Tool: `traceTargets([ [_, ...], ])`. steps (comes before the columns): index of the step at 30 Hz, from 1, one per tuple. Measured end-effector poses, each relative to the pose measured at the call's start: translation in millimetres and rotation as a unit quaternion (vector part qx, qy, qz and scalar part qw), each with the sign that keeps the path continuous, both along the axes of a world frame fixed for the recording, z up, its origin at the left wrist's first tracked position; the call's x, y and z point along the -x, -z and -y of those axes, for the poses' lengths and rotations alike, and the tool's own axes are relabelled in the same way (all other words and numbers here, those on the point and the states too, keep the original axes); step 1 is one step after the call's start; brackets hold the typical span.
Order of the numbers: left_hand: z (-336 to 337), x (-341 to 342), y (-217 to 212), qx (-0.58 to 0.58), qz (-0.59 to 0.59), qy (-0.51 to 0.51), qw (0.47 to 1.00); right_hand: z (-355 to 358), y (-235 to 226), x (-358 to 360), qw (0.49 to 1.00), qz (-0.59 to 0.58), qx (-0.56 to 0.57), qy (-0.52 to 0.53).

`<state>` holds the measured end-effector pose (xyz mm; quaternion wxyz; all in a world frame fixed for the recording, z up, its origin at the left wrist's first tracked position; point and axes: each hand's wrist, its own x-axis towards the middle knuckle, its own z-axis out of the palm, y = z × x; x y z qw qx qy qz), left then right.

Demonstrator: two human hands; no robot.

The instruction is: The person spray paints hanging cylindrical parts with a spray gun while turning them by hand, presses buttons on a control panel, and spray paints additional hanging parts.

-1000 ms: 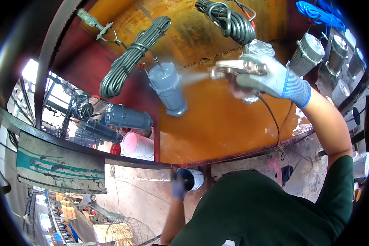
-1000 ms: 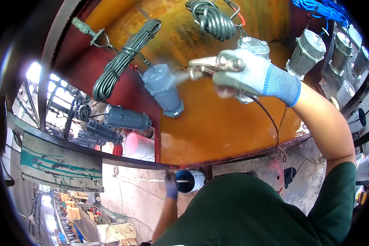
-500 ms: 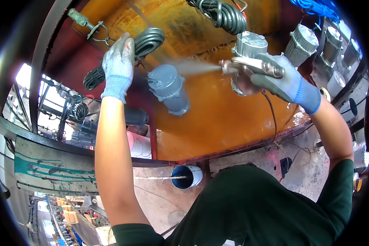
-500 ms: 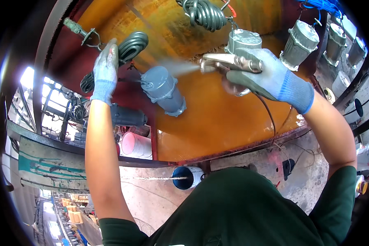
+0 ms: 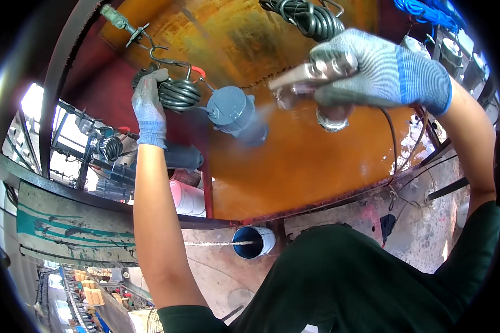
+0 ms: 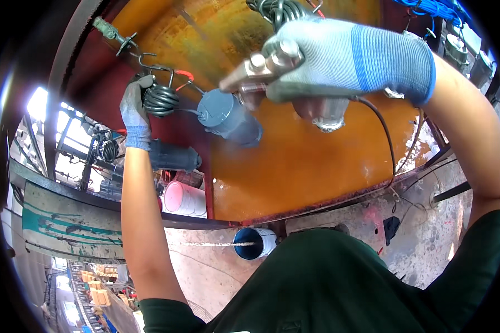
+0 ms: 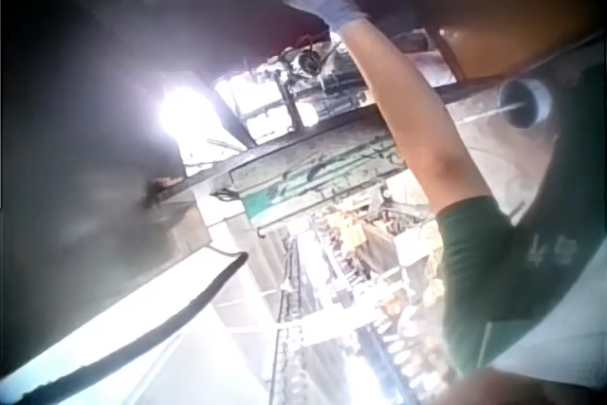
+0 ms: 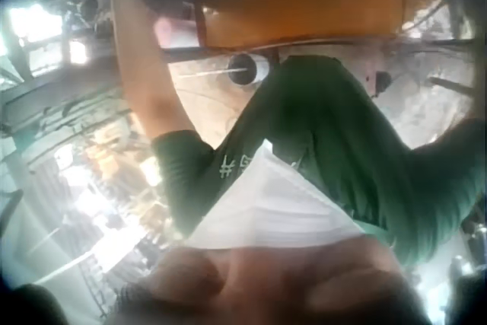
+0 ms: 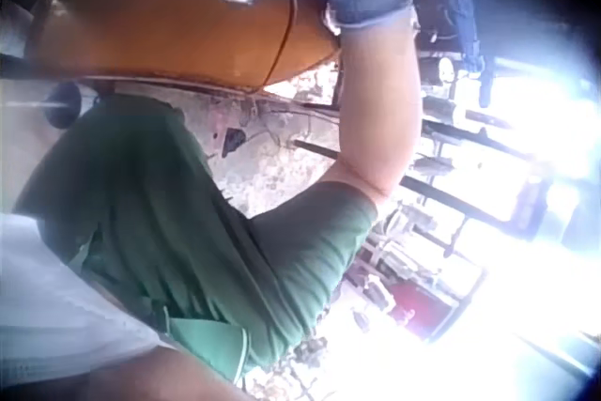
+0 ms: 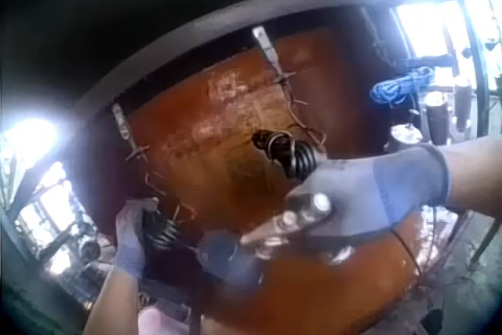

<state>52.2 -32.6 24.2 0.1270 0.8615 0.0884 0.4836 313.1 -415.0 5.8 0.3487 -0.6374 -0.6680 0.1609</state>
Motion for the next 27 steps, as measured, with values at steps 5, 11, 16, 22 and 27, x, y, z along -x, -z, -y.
traceTargets([
  [5, -27, 6, -2, 0.072, 0.026, 0.057, 0.995, -16, -24, 16, 0.993, -0.017, -0.117, -0.023],
  [11, -35, 1, -8, 0.018, -0.005, -0.006, 1.0, -14, -42, 25, 0.994, 0.042, 0.101, 0.012],
  [16, -23, -7, -6, -0.007, -0.001, -0.012, 1.0, -37, 16, 6, 0.985, -0.047, -0.164, 0.02],
  [22, -27, -9, -9, 0.059, 0.008, -0.007, 0.998, 15, 73, 15, 0.996, -0.058, 0.06, 0.031],
  [27, -33, -12, -9, 0.051, 0.001, -0.003, 0.999, 24, 135, 21, 0.92, -0.353, -0.094, 0.14],
])
